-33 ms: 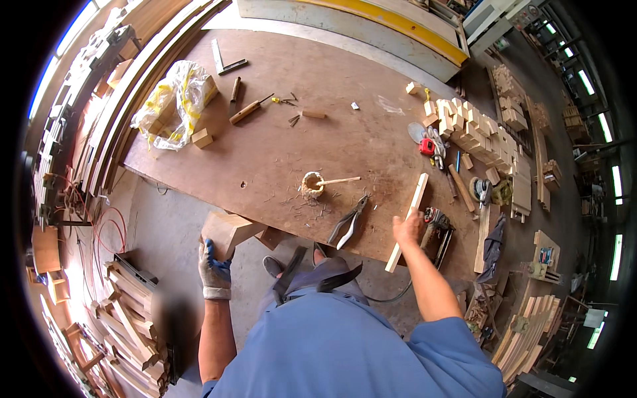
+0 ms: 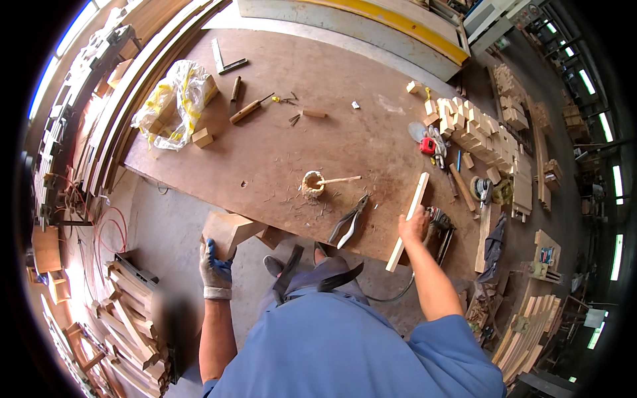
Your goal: The person uses a power drill to fasten a small wooden block, then applies glue to it with a brush. They move to a rack and use a wooden mallet to tap the block into a larger wooden frame. The person then returns to the workbench to repeat the process with another wooden piece.
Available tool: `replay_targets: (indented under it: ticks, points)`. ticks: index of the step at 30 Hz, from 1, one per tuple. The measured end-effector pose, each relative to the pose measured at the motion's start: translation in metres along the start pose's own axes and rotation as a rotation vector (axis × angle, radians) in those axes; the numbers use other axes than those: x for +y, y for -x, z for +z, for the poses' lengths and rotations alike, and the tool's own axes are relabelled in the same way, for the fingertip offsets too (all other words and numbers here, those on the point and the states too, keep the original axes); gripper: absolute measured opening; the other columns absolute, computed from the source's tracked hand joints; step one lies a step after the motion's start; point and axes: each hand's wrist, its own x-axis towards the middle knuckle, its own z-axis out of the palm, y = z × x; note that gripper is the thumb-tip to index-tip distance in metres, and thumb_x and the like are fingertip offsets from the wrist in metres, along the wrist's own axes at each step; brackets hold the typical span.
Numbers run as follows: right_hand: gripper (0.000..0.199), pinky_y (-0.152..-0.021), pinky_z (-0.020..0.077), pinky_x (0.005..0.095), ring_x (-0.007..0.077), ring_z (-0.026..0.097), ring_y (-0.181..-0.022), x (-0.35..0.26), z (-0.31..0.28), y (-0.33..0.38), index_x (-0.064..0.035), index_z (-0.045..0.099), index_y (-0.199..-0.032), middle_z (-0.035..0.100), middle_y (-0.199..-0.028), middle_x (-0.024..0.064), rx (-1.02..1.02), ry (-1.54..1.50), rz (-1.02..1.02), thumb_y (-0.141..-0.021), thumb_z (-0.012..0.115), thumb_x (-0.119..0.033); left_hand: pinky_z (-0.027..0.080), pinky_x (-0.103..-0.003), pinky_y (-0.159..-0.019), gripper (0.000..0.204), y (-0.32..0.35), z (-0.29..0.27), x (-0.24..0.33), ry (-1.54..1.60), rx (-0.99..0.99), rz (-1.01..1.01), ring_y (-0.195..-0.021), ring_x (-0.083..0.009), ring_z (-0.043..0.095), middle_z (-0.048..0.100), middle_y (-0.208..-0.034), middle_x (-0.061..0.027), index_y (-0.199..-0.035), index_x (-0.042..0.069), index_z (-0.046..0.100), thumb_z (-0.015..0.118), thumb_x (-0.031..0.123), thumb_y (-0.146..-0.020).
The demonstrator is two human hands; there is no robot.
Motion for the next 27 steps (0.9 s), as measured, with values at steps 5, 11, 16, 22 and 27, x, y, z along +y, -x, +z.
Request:
replay_targets:
  ticks: [5,11,16,22,27]
  points:
    - [0.044,-0.088,0.0565,0.0469,0.0396,0.072,-0.1,0.074,0.051,-0.046,0.0011,0.069,-0.111,0.074,-0.108,0.0238,-0.332,-0.128,0.169,-0.078,0.085,-0.025,0.058,-0.035,-0.094,0.06,-0.011,-0.01,-0.006,-0.082,-0.071,0.026,-0.114,-0.0173,0.064,0.06,-0.137,-0.005,-0.154,0.008,0.044,0.067,0.023,-0.101]
    - [0.038,-0.089,0.0516,0.0494,0.0435,0.068,-0.1,0.044,0.019,-0.01,0.0048,0.064,-0.102,0.07,-0.1,0.0269,-0.137,-0.153,0.084,-0.087,0.073,-0.029,0.058,-0.032,-0.093,0.064,-0.014,0.002,0.009,-0.062,-0.057,0.006,-0.111,-0.0161,0.066,0.064,-0.131,-0.0067,-0.152,0.0,0.046,0.074,0.016,-0.097]
    - [0.041,-0.085,0.0487,0.0509,0.0475,0.062,-0.094,0.041,-0.034,0.076,0.0047,0.05,-0.112,0.061,-0.097,0.03,-0.176,-0.39,-0.208,-0.087,0.066,-0.023,0.057,-0.03,-0.091,0.06,-0.019,0.004,0.005,-0.035,-0.037,0.003,-0.107,-0.0147,0.067,0.066,-0.125,-0.0052,-0.147,-0.001,0.051,0.076,0.015,-0.095]
    - [0.029,-0.072,0.0553,0.0521,0.0475,0.069,-0.084,-0.069,-0.089,0.14,-0.0004,0.065,-0.108,0.068,-0.086,0.0273,-0.51,-0.5,-0.678,-0.088,0.07,-0.021,0.054,-0.025,-0.075,0.057,-0.013,0.009,0.009,-0.163,-0.064,0.03,-0.097,-0.0107,0.065,0.068,-0.116,-0.0031,-0.142,0.0,0.057,0.079,0.021,-0.093]
    - [0.049,-0.073,0.0579,0.0429,0.0372,0.073,-0.081,-0.175,-0.096,0.138,-0.0004,0.059,-0.136,0.073,-0.089,0.0191,-0.602,-0.685,-0.863,-0.099,0.063,-0.032,0.05,-0.024,-0.069,0.057,-0.009,0.017,0.011,-0.245,-0.061,0.064,-0.089,-0.0086,0.062,0.068,-0.111,-0.0018,-0.141,0.003,0.06,0.079,0.029,-0.094]
